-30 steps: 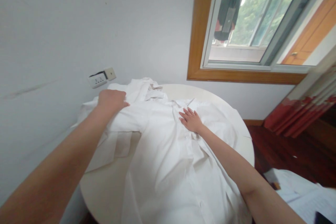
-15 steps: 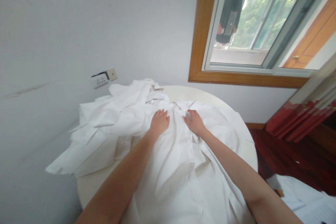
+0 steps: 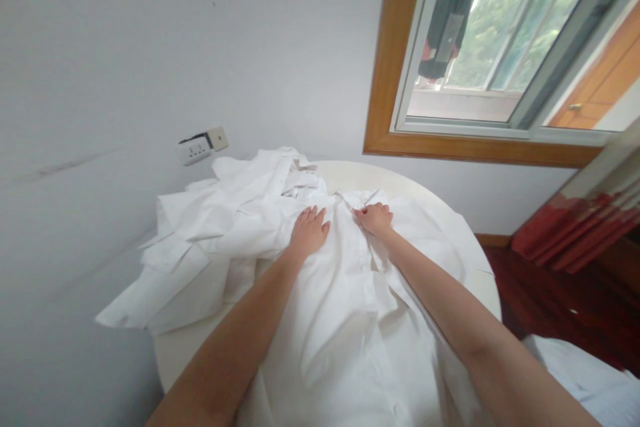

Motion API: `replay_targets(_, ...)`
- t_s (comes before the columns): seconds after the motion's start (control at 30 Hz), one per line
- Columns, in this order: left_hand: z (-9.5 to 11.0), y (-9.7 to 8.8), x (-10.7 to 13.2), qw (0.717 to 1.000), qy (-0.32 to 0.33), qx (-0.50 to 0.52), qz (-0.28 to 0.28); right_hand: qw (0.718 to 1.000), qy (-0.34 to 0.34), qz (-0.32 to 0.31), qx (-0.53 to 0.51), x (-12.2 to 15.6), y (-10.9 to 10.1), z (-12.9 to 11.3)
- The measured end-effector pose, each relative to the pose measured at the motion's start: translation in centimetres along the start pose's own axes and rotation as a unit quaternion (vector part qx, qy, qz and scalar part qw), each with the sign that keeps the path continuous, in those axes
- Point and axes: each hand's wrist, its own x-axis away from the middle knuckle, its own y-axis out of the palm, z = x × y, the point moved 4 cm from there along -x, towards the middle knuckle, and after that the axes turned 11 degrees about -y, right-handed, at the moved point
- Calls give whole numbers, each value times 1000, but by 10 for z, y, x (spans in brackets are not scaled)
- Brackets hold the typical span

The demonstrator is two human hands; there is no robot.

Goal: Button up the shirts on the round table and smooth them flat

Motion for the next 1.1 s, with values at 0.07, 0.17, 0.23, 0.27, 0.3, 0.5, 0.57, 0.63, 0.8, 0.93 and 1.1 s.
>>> replay_targets(0.07, 0, -1, 0, 1000, -7, 0, -4, 1000, -8, 4, 14, -5, 0, -3)
replay_targets(0.17, -2, -3, 0, 1000, -26, -2, -11, 997, -40, 38, 51, -7, -2, -1)
replay_targets(0.23, -2, -3, -1, 999, -36, -4, -19, 996, -45, 43, 67, -6, -3, 5)
replay_targets(0.27, -3, -2, -1, 999, -38, -6, -24, 996, -48, 39, 71, -6, -3, 8)
replay_targets(0.3, -3, -2, -1, 999, -39, -8, -29, 995, -53, 33, 71, -7, -4, 11)
replay_targets(0.5, -3, -2, -1, 998, -42, -4, -40, 995, -89, 16, 51, -14, -25, 42)
replay_targets(0.57, -2, -3, -1, 998, -43, -1, -39, 994, -96, -4, 55, -11, -34, 59)
replay_targets(0.63, -1, -4, -1, 998, -44, -4, -38, 992, -105, -30, 64, -1, -37, 72)
replay_targets(0.8, -1, -6, -2, 998, -43, -22, -42, 988, -107, -77, 82, 40, -19, 84)
replay_targets(0.93, -1, -8, 1, 998, -39, -35, -47, 986, -113, -88, 90, 54, -8, 86)
replay_targets(1.1, 1, -13, 13, 995, -60, -59, -61, 982, -125, -109, 95, 55, -13, 87)
